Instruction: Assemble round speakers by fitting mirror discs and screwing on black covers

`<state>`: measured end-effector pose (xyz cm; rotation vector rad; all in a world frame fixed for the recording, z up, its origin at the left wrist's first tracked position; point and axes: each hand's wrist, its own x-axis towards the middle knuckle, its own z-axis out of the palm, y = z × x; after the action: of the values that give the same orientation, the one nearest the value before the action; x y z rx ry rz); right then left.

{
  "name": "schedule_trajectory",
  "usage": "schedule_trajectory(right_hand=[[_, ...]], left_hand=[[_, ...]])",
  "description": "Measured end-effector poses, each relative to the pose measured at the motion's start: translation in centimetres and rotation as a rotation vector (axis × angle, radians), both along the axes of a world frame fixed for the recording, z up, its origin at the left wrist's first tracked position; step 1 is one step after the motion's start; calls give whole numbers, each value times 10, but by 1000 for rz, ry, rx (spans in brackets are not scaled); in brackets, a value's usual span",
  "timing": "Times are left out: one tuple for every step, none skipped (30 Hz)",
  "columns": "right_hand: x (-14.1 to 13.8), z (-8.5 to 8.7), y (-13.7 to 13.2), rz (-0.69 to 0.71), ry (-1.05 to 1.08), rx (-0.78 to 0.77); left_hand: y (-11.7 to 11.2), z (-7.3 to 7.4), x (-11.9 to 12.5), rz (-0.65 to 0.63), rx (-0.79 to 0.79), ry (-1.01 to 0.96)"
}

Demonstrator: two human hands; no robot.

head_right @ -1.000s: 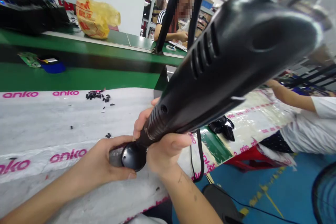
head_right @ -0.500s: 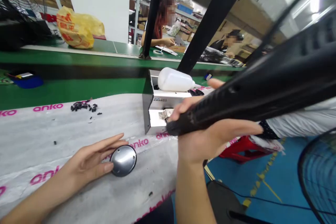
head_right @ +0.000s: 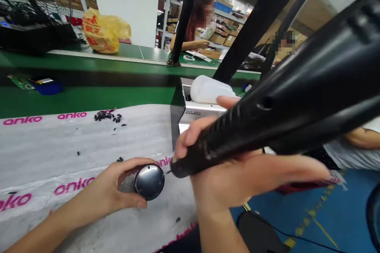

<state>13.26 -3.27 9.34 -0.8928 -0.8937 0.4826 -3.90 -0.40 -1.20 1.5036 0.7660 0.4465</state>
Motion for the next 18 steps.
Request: schedule_trajectory(right_hand=[[-10, 2, 0, 12, 3, 7], [-20, 4, 1, 3, 3, 6], [-28, 6, 3, -11, 0, 1], [-34, 6, 6, -23, -1, -10], [-39, 5, 9, -16, -3, -19], [-41, 3, 12, 1, -4, -21], [-42, -1, 14, 21, -2, -15], [-41, -5, 16, 56, 0, -13], [-40, -11, 17, 102, -2, -8], [-37, -18, 18, 147, -6, -1], [-35, -24, 18, 188, -14, 8], [-34, -29, 18, 219, -26, 17], [-33, -34, 18, 236, -39, 18], [-32, -37, 18, 238, -54, 14], [-33, -39, 18, 231, -71, 6], [-33, -40, 18, 226, -87, -6], [-34, -42, 18, 227, -100, -15], [-35, -43, 18, 229, -107, -19]], left_hand=[[0, 1, 0, -4, -5, -8], [1, 2, -1, -1, -12, -12], [1, 3, -1, 1, -18, -16], [0, 3, -1, 5, -24, -20], [0, 3, -1, 7, -29, -23], [0, 3, -1, 10, -30, -26], [0, 3, -1, 14, -26, -29], [0, 3, -1, 16, -23, -32], [0, 3, 0, 15, -20, -37], [0, 3, 0, 13, -18, -47], [1, 3, 0, 9, -17, -59], [1, 3, 1, 7, -17, -74], [0, 3, 1, 7, -19, -90], [0, 4, 2, 9, -22, -106], [0, 4, 2, 12, -23, -119], [0, 5, 2, 15, -23, -127], [-1, 5, 3, 18, -22, -131], [-1, 5, 3, 19, -18, -135]])
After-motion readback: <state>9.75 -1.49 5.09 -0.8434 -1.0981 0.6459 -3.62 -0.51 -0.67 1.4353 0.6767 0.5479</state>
